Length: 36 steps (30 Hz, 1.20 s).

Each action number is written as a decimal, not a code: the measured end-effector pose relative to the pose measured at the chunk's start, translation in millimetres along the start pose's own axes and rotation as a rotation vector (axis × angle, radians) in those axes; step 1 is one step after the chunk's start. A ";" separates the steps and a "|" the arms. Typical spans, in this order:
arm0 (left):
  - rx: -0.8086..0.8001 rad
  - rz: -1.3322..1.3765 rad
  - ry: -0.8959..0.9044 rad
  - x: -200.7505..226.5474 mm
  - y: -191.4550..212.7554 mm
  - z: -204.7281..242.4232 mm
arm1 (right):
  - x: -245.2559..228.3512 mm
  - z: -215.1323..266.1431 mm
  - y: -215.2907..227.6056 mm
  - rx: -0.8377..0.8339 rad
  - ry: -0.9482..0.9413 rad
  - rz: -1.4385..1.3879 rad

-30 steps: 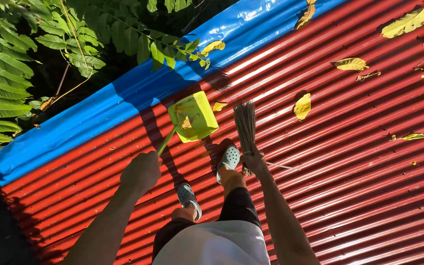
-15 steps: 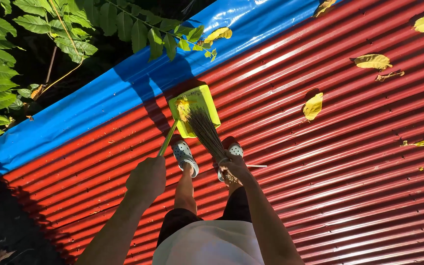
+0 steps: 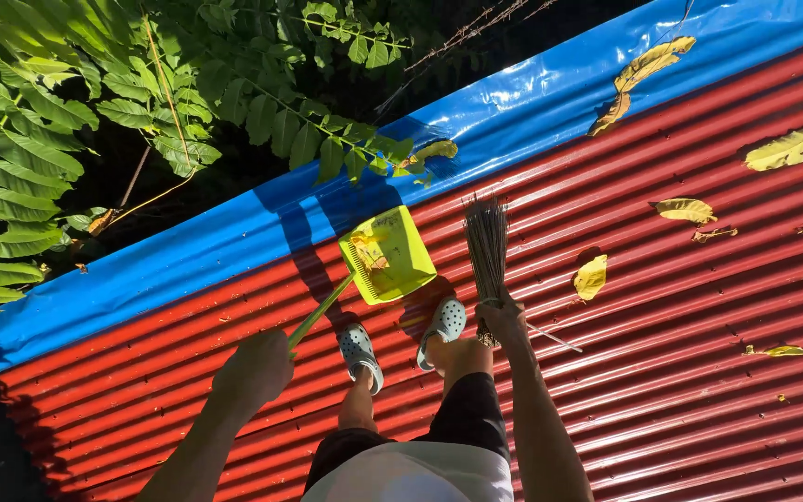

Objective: Sweeping dry leaves off a corrugated metal roof into a yellow dustpan.

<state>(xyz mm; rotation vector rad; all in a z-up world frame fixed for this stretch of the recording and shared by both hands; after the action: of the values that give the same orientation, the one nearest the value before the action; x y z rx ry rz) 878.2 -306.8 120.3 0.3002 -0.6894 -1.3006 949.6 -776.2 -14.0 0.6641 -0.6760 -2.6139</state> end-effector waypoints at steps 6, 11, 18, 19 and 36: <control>0.024 0.030 0.181 10.5 78.6 -28.2 | -107.8 -105.2 12.4 0.062 0.120 0.195; -0.209 -0.761 -0.287 -12.0 62.3 -78.5 | -156.4 -189.6 -26.4 0.038 0.138 0.279; -0.106 -0.064 0.268 -5.9 189.2 -116.5 | -124.1 -193.6 -154.6 -0.086 0.360 0.471; -0.112 -0.059 0.275 -6.7 185.8 -117.6 | -119.5 -176.2 -155.6 -0.095 0.360 0.476; -0.045 -0.072 0.080 -1.1 121.7 -32.1 | -122.1 15.1 -57.8 -0.406 -0.033 0.450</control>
<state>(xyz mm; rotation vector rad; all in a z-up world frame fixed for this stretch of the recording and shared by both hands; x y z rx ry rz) 992.7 -279.0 164.6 0.3415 -0.5858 -1.3636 1029.8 -669.0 9.9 0.3011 -0.2464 -2.2423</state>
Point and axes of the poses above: each hand's wrist, its own z-axis away from the middle knuckle, its own y-axis out of the back of the hand, x = y × z, the point moved 7 cm from there along -z, towards the middle knuckle, and after that the axes turned 12 degrees about -y, right-handed, at the moved point
